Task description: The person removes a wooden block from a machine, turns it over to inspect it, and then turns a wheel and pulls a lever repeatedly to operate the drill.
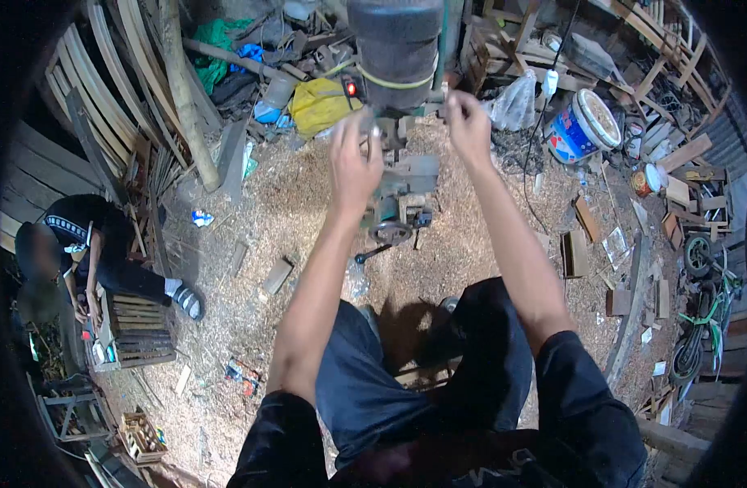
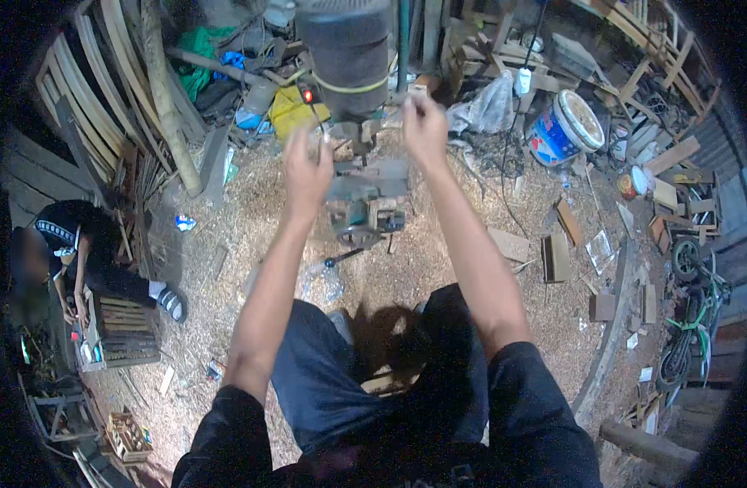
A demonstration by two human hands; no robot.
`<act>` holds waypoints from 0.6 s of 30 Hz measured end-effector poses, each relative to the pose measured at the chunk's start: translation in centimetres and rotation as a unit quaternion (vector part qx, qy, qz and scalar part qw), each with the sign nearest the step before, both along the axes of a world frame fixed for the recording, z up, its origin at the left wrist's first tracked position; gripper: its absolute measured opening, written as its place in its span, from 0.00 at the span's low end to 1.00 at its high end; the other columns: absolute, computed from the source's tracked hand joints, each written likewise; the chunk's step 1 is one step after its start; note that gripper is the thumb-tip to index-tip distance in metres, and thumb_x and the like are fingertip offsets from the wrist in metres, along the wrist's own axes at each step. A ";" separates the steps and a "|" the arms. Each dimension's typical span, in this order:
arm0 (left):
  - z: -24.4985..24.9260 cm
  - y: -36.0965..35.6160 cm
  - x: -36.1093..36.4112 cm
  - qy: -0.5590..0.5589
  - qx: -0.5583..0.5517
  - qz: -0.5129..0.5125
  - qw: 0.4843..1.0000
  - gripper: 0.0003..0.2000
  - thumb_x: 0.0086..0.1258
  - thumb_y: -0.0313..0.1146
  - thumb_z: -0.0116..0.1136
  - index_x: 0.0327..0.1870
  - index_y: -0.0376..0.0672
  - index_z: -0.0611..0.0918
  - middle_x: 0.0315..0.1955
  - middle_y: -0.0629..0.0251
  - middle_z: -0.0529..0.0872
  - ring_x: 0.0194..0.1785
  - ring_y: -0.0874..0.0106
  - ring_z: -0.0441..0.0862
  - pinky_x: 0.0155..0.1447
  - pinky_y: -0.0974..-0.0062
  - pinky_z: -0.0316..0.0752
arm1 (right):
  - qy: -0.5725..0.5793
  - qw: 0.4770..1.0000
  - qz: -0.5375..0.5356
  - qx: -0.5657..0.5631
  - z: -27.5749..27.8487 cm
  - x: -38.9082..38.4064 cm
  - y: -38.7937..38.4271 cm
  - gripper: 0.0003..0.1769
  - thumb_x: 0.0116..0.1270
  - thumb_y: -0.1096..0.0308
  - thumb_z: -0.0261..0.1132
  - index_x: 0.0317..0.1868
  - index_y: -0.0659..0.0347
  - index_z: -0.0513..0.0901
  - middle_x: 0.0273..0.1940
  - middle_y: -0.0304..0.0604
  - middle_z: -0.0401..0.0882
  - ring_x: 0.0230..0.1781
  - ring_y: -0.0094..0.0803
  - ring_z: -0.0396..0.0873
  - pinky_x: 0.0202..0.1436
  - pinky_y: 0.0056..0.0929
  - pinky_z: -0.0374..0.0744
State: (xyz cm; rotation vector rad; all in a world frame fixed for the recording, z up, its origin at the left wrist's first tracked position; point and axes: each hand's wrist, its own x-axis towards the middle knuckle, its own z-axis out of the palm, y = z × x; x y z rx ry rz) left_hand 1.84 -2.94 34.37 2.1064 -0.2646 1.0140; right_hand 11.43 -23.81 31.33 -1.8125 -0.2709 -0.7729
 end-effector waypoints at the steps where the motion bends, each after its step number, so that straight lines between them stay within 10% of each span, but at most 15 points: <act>1: 2.6 -0.3 1.5 -0.095 0.025 0.000 0.995 0.24 0.66 0.32 0.60 0.62 0.32 0.72 0.58 0.45 0.76 0.64 0.50 0.71 0.67 0.58 0.66 | 0.009 0.996 0.011 0.086 3.9 0.9 0.2 0.16 0.71 0.63 0.60 0.48 0.69 0.82 0.38 0.49 0.85 0.38 0.34 0.82 0.45 0.32 0.78; 12: 15.6 -4.6 10.1 -0.161 0.147 0.051 0.975 0.34 0.65 0.48 0.60 0.69 0.41 0.67 0.69 0.49 0.66 0.74 0.52 0.59 0.74 0.47 0.51 | -0.007 0.993 -0.115 0.034 20.3 13.3 0.4 0.26 0.61 0.56 0.65 0.51 0.70 0.80 0.48 0.59 0.83 0.52 0.49 0.81 0.59 0.38 0.76; 18: 15.9 -5.0 10.5 -0.152 0.149 0.073 0.974 0.33 0.65 0.49 0.59 0.68 0.39 0.69 0.69 0.49 0.67 0.73 0.53 0.61 0.75 0.50 0.52 | 0.093 0.996 0.010 0.005 23.1 15.8 1.0 0.57 0.55 0.40 0.71 0.66 0.84 0.61 0.64 0.73 0.67 0.68 0.56 0.67 0.71 0.39 0.65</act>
